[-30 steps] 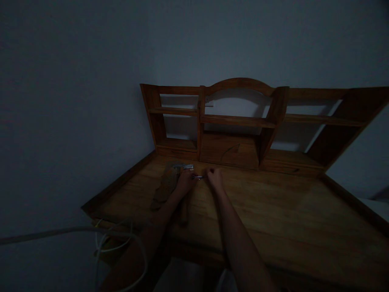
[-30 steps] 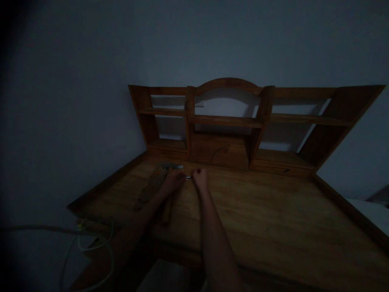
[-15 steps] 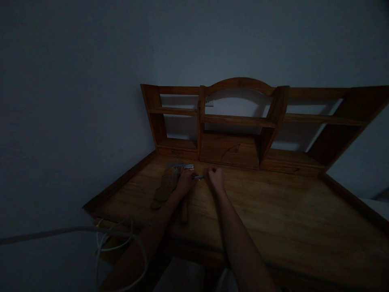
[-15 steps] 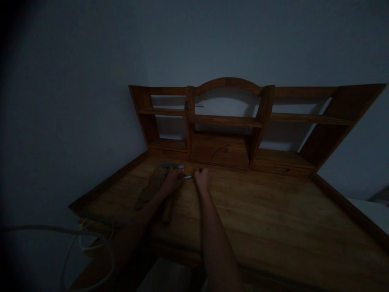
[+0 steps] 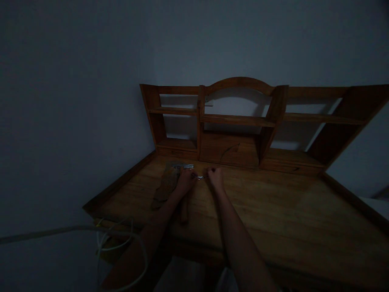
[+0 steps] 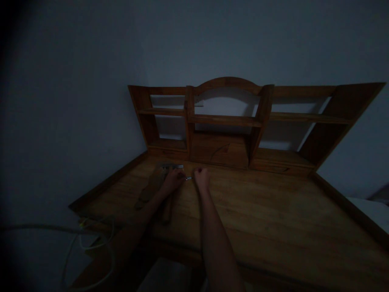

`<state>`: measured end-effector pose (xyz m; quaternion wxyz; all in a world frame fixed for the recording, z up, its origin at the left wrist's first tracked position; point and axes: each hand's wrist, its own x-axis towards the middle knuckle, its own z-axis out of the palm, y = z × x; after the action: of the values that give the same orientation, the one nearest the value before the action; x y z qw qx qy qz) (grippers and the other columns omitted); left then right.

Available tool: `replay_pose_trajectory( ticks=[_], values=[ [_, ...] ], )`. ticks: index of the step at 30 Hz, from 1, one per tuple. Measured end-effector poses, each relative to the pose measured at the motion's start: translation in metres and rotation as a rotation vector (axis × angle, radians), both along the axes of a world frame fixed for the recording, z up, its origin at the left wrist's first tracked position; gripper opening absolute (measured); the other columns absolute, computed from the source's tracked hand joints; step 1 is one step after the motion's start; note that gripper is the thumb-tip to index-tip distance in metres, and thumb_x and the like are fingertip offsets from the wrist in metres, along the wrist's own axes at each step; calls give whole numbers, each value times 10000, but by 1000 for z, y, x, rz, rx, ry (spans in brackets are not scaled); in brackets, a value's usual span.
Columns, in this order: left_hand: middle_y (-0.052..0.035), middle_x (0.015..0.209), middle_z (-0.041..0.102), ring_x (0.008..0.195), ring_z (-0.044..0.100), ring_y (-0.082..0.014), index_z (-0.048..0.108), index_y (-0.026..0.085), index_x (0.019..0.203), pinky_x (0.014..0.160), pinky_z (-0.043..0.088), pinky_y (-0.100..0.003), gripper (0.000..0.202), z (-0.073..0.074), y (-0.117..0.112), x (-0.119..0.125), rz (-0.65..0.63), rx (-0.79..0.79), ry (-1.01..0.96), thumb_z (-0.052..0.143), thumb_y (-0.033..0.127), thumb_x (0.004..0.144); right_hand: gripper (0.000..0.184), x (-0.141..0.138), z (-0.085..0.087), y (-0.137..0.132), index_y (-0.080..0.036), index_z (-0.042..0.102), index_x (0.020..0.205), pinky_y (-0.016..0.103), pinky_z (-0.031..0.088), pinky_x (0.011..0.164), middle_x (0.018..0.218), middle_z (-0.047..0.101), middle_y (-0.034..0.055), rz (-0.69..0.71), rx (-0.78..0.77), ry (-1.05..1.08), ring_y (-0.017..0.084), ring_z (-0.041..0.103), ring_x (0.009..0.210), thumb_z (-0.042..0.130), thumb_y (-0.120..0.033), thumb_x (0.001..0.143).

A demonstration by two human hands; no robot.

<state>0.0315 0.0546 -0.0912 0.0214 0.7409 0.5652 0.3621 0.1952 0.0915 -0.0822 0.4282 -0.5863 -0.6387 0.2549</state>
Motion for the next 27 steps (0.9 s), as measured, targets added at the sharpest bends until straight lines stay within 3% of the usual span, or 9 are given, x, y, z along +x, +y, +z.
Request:
replay_pose_trajectory(
  ticks=[11, 18, 27],
  values=[
    [-46, 825, 629, 834, 571, -173, 632, 157, 786, 813, 428, -316, 71, 4, -2, 2, 9, 0, -14, 641, 162, 715, 285, 0, 2, -3, -132, 607, 907, 324, 486, 736, 878, 628, 41, -9, 5, -7, 141, 600, 782, 515, -401, 891],
    [-39, 833, 644, 875, 572, -199, 631, 177, 779, 917, 378, -374, 70, 7, -5, 3, 16, 23, 19, 656, 180, 713, 292, 0, 2, -2, -129, 611, 865, 320, 482, 718, 831, 625, 29, -15, -4, -28, 134, 593, 749, 512, -403, 891],
    [-53, 889, 646, 873, 586, -183, 612, 156, 919, 854, 422, -338, 200, -7, 5, -1, 6, 23, -46, 655, 184, 725, 282, 0, 1, 0, -127, 606, 832, 306, 480, 690, 782, 614, 17, -14, -3, -51, 125, 585, 712, 516, -387, 890]
  ],
)
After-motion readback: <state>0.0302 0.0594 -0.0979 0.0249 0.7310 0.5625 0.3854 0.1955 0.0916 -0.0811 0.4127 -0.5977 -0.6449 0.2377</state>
